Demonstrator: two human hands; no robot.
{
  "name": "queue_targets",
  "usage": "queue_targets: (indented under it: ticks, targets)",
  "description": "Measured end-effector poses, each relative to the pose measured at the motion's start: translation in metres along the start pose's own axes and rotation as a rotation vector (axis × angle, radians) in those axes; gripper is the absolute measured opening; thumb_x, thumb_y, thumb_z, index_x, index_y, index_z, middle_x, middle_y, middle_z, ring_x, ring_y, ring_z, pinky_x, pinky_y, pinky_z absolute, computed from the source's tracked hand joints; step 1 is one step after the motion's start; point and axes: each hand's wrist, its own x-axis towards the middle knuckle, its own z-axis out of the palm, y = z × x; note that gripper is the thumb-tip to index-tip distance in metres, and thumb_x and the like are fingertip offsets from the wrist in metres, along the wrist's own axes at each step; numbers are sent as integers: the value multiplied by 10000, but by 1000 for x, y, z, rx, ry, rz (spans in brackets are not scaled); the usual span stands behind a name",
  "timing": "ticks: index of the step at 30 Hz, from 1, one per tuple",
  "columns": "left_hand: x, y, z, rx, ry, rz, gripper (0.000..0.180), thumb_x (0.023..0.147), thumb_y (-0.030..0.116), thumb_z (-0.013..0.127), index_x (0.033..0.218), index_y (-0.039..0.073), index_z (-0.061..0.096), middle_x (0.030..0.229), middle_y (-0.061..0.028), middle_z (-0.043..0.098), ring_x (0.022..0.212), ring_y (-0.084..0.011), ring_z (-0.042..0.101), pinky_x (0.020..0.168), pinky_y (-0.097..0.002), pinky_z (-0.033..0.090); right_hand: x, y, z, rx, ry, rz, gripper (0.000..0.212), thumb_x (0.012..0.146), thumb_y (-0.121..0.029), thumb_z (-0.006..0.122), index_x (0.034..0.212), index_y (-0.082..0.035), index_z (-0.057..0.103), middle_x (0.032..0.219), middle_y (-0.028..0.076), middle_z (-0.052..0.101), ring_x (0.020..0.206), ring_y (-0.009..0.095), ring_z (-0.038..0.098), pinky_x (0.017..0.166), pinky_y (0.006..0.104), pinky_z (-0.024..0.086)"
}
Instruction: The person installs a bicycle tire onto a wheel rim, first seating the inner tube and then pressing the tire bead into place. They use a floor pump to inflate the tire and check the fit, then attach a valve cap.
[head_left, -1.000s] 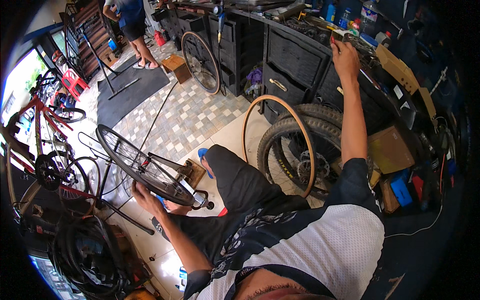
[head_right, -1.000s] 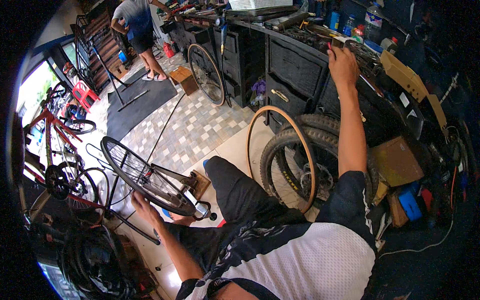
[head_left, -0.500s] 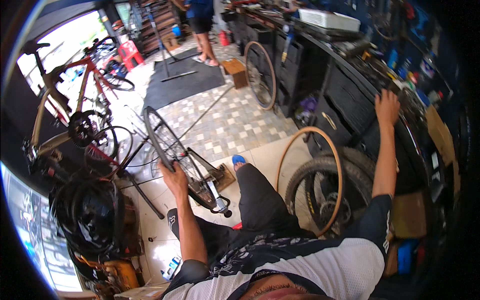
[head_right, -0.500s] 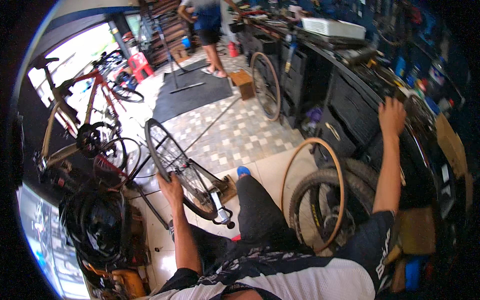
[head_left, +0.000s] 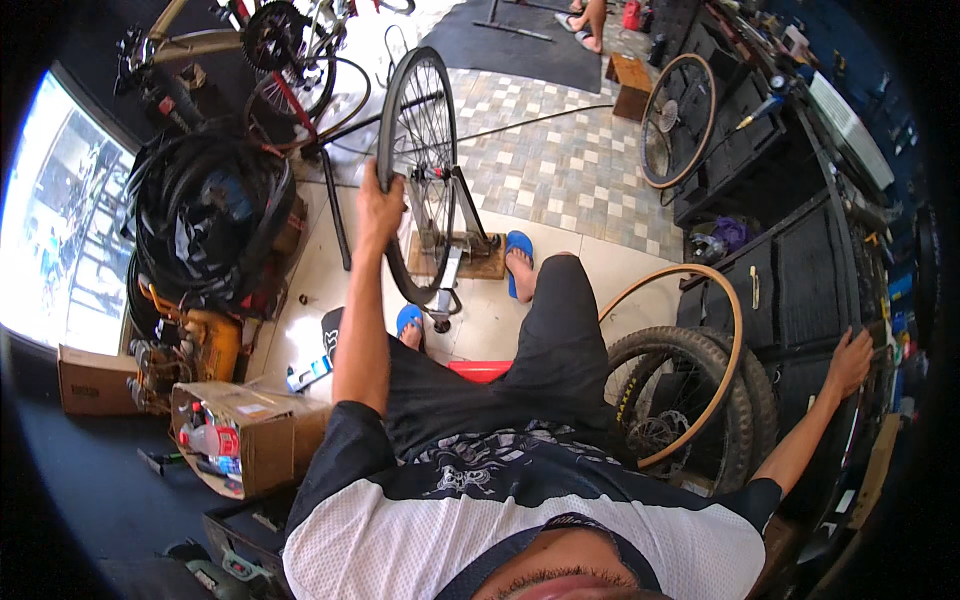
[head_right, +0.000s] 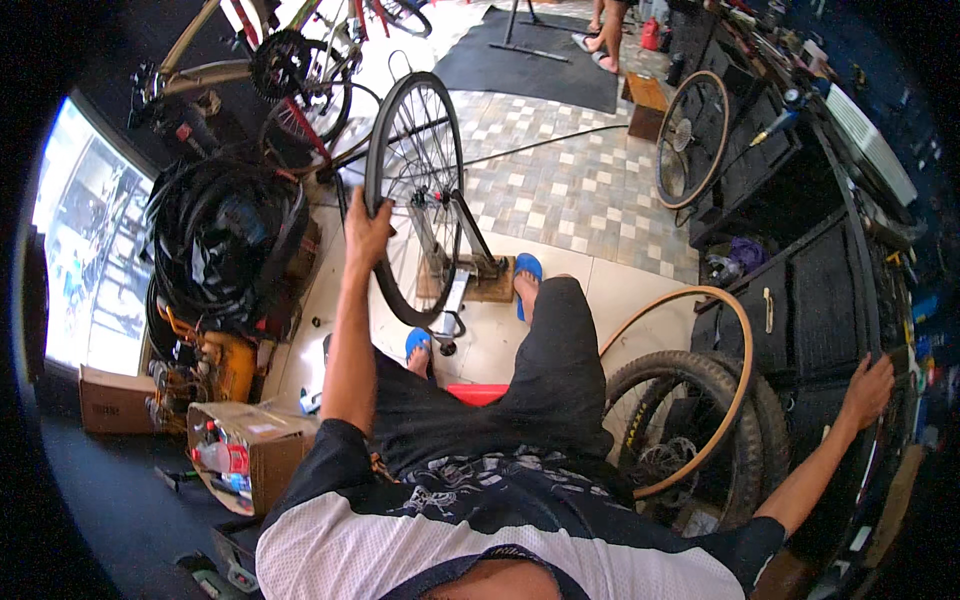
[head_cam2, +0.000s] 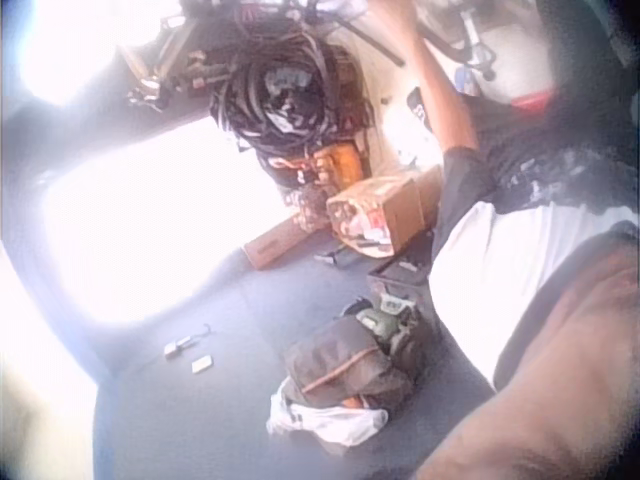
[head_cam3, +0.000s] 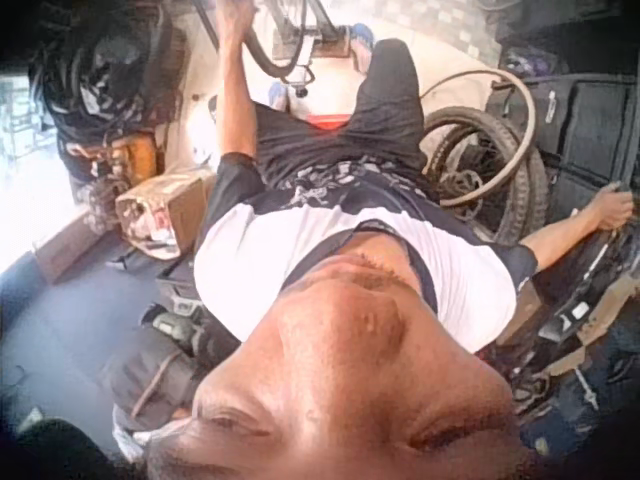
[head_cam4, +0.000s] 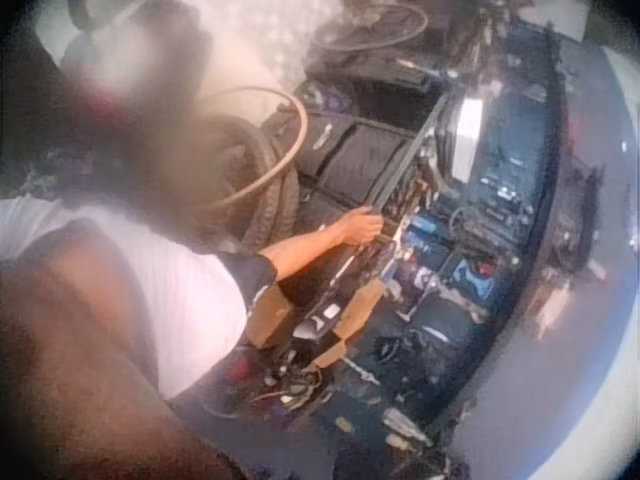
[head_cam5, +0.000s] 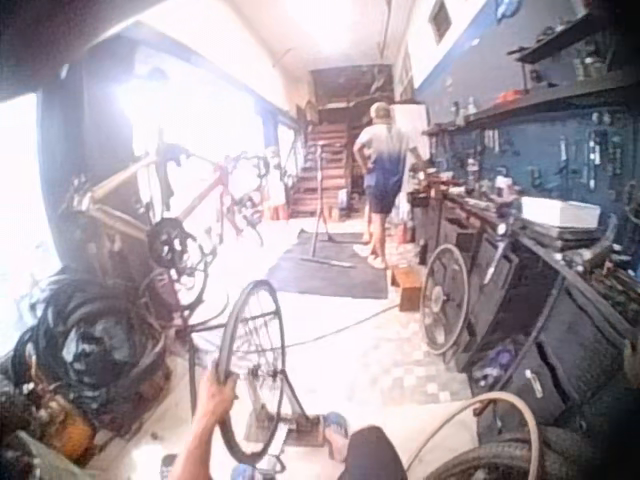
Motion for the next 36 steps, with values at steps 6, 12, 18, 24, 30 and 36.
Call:
queue_targets:
  ticks: [6,12,18,24,30,36]
  targets:
    - [37,-59,-106,4,40,72,424,949,138,751,1325,33,588,826,-25,668,604,-129,607,555,-296,511,6,-23,5,73,-33,14,498,1105,-450,501,1377,-47,606,1309,157,666,1164,354,652,923,470,573]
    - [69,-112,-188,-179,11,67,300,953,102,753,1218,-7,664,846,-17,705,635,-98,609,563,-298,546,8,-9,-7,61,-110,42,554,1103,-488,477,1417,-45,587,1365,170,645,1242,365,619,973,505,549]
    - [78,-147,-222,87,62,-73,351,946,319,801,1075,-4,753,853,7,692,734,-116,583,683,-296,466,24,1,-32,106,-111,225,649,1047,-626,494,1337,-74,676,1296,164,703,1162,388,667,959,515,549]
    - [86,-118,-231,246,48,-75,458,928,429,802,975,-24,753,760,3,653,689,-86,531,645,-291,446,76,-155,-85,509,195,37,511,1026,-489,638,1268,-48,724,1212,190,741,1124,395,691,969,496,530]
    - [126,-94,-212,425,188,24,442,987,418,732,1030,-22,728,790,-37,671,719,-139,582,691,-325,488,80,-519,-227,1458,-229,-446,291,992,-257,709,1183,-39,736,1043,141,765,954,243,726,851,369,553]
    - [130,-75,-206,471,165,-54,370,1026,297,703,1193,-33,719,982,-84,743,887,-134,635,834,-302,511,-102,-872,-252,1799,-1134,-887,354,976,-393,734,1121,-72,775,951,109,771,845,166,691,762,359,553]
